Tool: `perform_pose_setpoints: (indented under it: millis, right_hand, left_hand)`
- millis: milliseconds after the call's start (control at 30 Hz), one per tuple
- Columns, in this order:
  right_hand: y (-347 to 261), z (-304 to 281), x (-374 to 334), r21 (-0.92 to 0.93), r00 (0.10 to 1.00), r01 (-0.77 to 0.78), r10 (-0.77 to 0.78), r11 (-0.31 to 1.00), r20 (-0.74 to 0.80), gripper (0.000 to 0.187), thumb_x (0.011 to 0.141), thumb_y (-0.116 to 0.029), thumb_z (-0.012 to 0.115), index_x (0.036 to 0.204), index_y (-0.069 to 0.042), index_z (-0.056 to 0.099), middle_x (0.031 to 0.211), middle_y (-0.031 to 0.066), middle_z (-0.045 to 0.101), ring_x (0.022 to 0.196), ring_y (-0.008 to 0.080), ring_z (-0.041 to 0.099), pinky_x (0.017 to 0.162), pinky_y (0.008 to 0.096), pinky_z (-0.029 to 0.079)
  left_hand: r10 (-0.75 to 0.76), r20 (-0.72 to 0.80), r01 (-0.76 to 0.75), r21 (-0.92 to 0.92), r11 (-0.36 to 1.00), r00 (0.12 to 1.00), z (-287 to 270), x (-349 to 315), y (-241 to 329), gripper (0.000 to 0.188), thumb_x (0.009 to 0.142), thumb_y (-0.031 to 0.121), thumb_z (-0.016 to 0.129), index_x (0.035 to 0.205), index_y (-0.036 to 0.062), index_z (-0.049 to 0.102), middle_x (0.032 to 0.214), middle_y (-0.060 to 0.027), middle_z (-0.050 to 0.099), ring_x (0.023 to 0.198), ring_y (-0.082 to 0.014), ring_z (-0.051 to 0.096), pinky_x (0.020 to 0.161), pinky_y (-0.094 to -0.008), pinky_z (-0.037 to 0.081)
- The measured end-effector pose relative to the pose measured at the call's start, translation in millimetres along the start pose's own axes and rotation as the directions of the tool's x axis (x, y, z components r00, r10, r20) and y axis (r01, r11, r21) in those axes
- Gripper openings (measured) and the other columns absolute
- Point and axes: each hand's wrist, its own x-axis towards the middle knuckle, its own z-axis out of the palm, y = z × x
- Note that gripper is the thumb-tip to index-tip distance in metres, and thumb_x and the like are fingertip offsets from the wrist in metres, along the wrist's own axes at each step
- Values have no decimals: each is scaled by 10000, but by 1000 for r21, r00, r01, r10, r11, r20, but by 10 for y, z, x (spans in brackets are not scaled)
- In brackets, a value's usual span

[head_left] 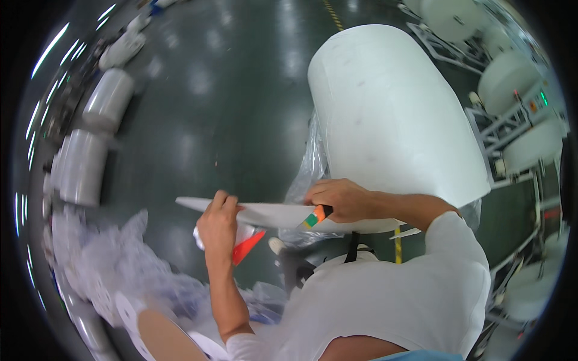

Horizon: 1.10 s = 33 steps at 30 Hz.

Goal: The person removes plastic wrapping from a large roll using a utility knife, places a cardboard disk on the end, and then re-wraps the roll with fresh plastic film.

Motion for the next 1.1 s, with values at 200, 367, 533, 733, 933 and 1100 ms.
perform_pose_setpoints:
  millis: [200, 367, 533, 733, 933, 1100]
  right_hand:
    - [109, 80, 1758, -132, 999, 7, -14, 991, -52, 219, 812, -40, 818, 1004, -68, 716, 1154, 12, 722, 1074, 257, 657, 816, 410, 586]
    - [687, -410, 3081, -294, 961, 3, -84, 956, -263, 220, 781, -11, 830, 952, -85, 712, 1120, -27, 731, 1082, 227, 643, 802, 399, 582]
    - [1906, -780, 4182, -415, 893, 219, -352, 883, -279, 170, 814, -77, 806, 918, -101, 675, 1162, -19, 718, 1095, 253, 628, 748, 405, 534]
    - [3153, -1642, 5821, -677, 906, 321, -423, 663, 15, 117, 865, -126, 800, 947, -108, 719, 1096, -30, 694, 1123, 210, 586, 835, 371, 527]
    - [4119, -2627, 6568, -803, 978, 200, -157, 561, 134, 114, 875, -269, 872, 890, -166, 825, 937, -72, 722, 1087, 156, 614, 875, 311, 541]
    - [5147, -3651, 6736, -900, 999, -37, 5, 435, -38, 82, 841, -199, 868, 900, -161, 827, 1042, -68, 726, 1203, 176, 588, 940, 321, 546]
  left_hand:
    - [102, 64, -106, 61, 992, 993, -379, 1096, -1627, 207, 775, 186, 874, 849, 72, 719, 846, -67, 623, 729, -309, 678, 623, -444, 529]
    - [134, 26, -136, 93, 986, 991, -688, 2178, -2349, 265, 736, 218, 909, 811, 42, 726, 795, -99, 627, 703, -346, 647, 623, -444, 500]
    - [138, 177, -161, 120, 980, 975, -301, 2984, -2904, 399, 692, 309, 945, 709, 11, 679, 751, -166, 667, 676, -405, 638, 608, -483, 485]
    - [221, 382, -231, -21, 973, 897, 780, 4128, -3955, 457, 761, 350, 918, 637, 30, 617, 642, -171, 643, 582, -411, 634, 555, -496, 495]
    - [236, 597, -7, -361, 933, 766, 2255, 5784, -4051, 334, 921, 299, 794, 967, -30, 755, 812, -241, 723, 720, -452, 694, 648, -500, 544]
    - [535, 403, -268, -553, 789, 742, 3878, 7506, -4051, 299, 1033, 249, 678, 1050, -41, 747, 892, -283, 726, 797, -487, 696, 701, -527, 549]
